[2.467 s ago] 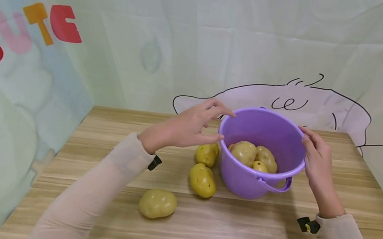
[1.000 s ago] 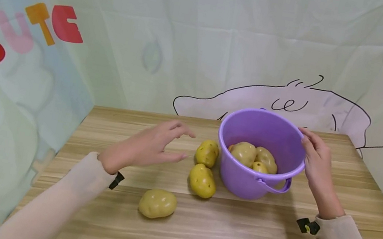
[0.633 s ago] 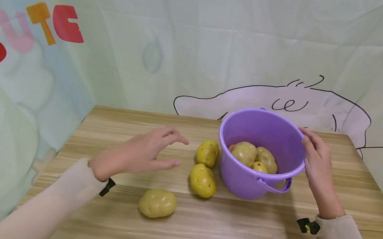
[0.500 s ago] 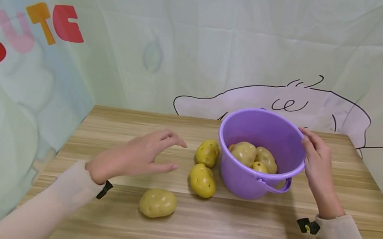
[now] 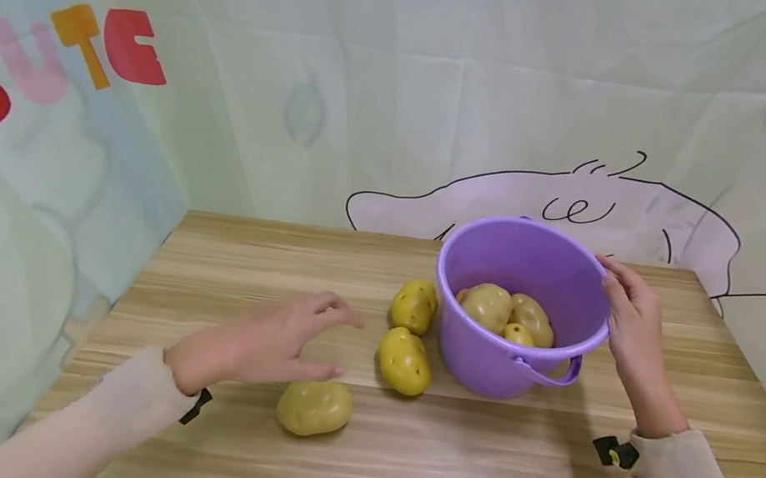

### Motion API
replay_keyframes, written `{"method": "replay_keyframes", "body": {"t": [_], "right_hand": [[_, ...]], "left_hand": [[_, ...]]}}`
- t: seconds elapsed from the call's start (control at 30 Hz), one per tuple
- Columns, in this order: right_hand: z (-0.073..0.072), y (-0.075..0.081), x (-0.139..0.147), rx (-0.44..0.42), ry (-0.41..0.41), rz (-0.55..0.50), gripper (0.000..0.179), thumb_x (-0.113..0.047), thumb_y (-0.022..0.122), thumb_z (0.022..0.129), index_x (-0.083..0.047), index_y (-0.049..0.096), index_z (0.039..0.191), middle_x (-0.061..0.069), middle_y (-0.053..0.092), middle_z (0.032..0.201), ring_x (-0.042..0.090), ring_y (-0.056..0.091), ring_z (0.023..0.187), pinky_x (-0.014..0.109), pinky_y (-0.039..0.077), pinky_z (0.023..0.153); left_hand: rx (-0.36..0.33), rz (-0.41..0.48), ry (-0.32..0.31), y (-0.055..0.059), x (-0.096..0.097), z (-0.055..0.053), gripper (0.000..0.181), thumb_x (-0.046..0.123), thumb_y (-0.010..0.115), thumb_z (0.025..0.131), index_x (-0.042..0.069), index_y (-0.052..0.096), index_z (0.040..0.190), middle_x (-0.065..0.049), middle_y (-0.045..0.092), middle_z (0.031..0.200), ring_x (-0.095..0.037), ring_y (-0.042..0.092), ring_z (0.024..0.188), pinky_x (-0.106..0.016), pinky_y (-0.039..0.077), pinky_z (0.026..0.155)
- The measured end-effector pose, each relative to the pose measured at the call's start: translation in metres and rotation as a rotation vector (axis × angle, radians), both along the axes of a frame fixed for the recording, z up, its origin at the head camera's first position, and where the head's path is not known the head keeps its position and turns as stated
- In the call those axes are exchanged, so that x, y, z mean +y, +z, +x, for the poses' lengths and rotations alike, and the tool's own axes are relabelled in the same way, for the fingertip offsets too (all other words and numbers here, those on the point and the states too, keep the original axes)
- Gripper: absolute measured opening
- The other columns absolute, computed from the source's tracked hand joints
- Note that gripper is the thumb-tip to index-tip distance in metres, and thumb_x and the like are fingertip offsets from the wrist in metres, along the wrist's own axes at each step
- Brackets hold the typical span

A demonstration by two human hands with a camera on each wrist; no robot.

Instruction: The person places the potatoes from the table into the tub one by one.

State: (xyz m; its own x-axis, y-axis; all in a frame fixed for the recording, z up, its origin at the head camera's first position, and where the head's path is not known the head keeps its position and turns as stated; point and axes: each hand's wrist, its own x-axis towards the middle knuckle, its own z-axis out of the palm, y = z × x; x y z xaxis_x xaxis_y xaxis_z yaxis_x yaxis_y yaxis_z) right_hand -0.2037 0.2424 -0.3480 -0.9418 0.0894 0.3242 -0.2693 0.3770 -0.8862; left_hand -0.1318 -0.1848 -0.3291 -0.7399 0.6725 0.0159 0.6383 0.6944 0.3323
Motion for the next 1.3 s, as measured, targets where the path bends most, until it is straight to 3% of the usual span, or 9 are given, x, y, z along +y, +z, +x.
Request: {"method": "replay_keyframes", "body": {"t": [0.23,0.63,0.93,1.3], "right_hand": [[0.000,0.000,0.000,-0.002,0.003,0.012,0.044,-0.021,0.041,0.108,0.006,0.050,0.141,0.016,0.057,0.129,0.003,0.054,0.105,0.012,0.044,0.086],[0.001,0.000,0.000,-0.003,0.012,0.001,0.044,-0.021,0.041,0.108,0.006,0.050,0.141,0.010,0.057,0.127,0.003,0.054,0.105,0.012,0.044,0.086],[0.000,-0.001,0.001,-0.002,0.016,0.007,0.044,-0.022,0.040,0.109,0.006,0.050,0.141,0.016,0.055,0.131,0.005,0.054,0.107,0.013,0.044,0.087],[0.000,-0.001,0.000,0.002,0.010,-0.022,0.043,-0.021,0.042,0.108,0.007,0.050,0.141,0.000,0.058,0.122,0.003,0.055,0.104,0.012,0.045,0.084]], "left_hand": [[-0.010,-0.019,-0.029,-0.017,0.002,0.008,0.060,0.047,0.067,0.093,0.018,0.051,0.143,-0.005,0.052,0.134,-0.021,0.054,0.117,-0.043,0.047,0.097],[-0.038,-0.072,-0.018,-0.043,0.003,0.020,0.061,0.048,0.067,0.092,0.018,0.053,0.142,-0.006,0.050,0.130,-0.019,0.054,0.109,-0.041,0.052,0.089],[-0.017,-0.084,-0.033,-0.053,0.003,0.024,0.064,0.048,0.071,0.087,0.015,0.054,0.140,-0.008,0.051,0.130,-0.022,0.055,0.110,-0.042,0.053,0.085],[-0.049,-0.110,-0.029,-0.059,0.003,0.027,0.062,0.045,0.075,0.085,0.019,0.055,0.137,-0.001,0.050,0.122,-0.014,0.054,0.100,-0.034,0.053,0.080]]}}
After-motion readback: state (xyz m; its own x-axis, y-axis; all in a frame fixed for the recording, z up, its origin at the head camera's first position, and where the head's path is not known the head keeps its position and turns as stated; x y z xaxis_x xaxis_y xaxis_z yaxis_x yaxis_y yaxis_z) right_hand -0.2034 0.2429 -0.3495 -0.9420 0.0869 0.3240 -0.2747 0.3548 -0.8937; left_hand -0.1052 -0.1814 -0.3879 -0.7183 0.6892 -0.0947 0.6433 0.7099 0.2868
